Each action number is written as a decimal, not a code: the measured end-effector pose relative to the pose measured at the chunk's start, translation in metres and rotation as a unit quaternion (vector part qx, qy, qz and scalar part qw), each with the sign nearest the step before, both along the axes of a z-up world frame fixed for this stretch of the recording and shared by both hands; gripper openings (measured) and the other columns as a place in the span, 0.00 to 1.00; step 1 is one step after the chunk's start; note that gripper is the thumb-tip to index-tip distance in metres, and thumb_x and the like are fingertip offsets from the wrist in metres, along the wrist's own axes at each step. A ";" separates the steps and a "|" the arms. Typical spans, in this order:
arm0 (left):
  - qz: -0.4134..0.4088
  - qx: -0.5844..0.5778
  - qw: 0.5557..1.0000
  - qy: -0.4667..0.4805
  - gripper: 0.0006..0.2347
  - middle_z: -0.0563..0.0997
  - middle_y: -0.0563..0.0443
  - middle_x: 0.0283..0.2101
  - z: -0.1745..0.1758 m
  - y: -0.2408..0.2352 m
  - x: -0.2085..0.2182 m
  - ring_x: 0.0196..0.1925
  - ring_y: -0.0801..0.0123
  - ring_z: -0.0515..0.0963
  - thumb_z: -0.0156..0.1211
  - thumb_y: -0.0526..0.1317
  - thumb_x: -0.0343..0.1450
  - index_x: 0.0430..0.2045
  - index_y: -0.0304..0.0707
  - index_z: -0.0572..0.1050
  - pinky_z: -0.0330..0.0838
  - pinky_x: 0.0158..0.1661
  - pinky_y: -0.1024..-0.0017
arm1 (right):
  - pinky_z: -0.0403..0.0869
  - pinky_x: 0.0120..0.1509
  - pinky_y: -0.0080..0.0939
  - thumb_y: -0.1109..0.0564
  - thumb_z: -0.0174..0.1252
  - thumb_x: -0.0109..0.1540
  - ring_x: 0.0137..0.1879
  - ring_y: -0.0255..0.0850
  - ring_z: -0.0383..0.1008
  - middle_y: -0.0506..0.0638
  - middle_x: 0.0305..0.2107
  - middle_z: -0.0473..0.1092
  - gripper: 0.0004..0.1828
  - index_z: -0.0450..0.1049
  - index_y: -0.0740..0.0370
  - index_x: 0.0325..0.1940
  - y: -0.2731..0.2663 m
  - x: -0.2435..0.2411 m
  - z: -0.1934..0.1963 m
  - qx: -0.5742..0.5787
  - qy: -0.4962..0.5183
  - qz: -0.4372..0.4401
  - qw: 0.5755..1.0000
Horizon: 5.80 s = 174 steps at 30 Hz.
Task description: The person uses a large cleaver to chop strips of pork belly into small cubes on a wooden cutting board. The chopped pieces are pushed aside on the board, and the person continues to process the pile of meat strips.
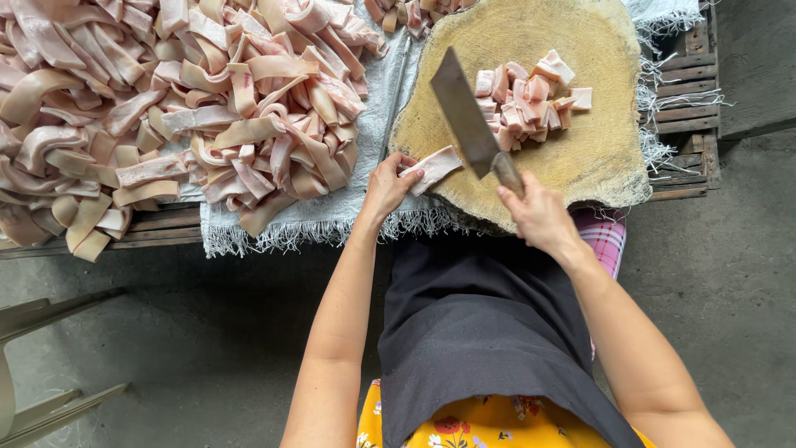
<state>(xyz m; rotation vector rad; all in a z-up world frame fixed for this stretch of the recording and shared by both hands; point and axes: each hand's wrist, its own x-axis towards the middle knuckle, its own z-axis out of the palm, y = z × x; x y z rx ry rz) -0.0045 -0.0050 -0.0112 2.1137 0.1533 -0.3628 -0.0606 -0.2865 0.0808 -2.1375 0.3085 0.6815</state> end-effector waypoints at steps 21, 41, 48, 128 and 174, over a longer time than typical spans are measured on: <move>-0.004 0.011 0.999 -0.032 0.13 0.84 0.39 0.38 -0.002 -0.021 0.007 0.37 0.57 0.87 0.65 0.42 0.68 0.43 0.36 0.80 0.78 0.43 0.63 | 0.78 0.28 0.49 0.45 0.51 0.70 0.25 0.50 0.78 0.61 0.25 0.74 0.21 0.66 0.68 0.51 -0.029 -0.013 -0.005 -0.076 -0.091 -0.023 0.993; 0.021 0.010 0.996 -0.091 0.10 0.84 0.34 0.37 -0.019 -0.074 0.027 0.39 0.52 0.85 0.63 0.36 0.68 0.37 0.25 0.77 0.78 0.45 0.61 | 0.74 0.32 0.56 0.47 0.53 0.71 0.24 0.57 0.76 0.64 0.18 0.70 0.20 0.61 0.68 0.54 0.004 -0.022 -0.017 -0.119 -0.173 0.087 0.974; -0.079 0.209 0.959 -0.172 0.14 0.79 0.34 0.40 0.011 -0.053 0.016 0.41 0.46 0.81 0.57 0.32 0.72 0.53 0.39 0.75 0.74 0.43 0.53 | 0.71 0.28 0.49 0.45 0.55 0.67 0.20 0.46 0.75 0.59 0.16 0.71 0.21 0.69 0.67 0.51 -0.024 -0.031 0.021 -0.064 -0.071 -0.025 0.995; -0.156 -0.221 0.908 0.320 0.33 0.78 0.36 0.53 0.051 0.005 0.034 0.36 0.62 0.85 0.63 0.47 0.67 0.66 0.43 0.54 0.80 0.25 0.63 | 0.75 0.49 0.62 0.48 0.53 0.67 0.38 0.68 0.80 0.73 0.25 0.76 0.24 0.62 0.73 0.54 -0.065 -0.020 -0.017 -0.098 -0.058 -0.017 0.993; 0.038 0.037 0.998 -0.039 0.12 0.86 0.41 0.35 0.052 0.018 -0.020 0.37 0.63 0.86 0.65 0.44 0.70 0.43 0.37 0.82 0.76 0.42 0.68 | 0.74 0.31 0.51 0.48 0.55 0.70 0.28 0.55 0.76 0.64 0.23 0.73 0.20 0.65 0.67 0.54 -0.010 -0.015 -0.016 -0.099 -0.208 0.078 0.970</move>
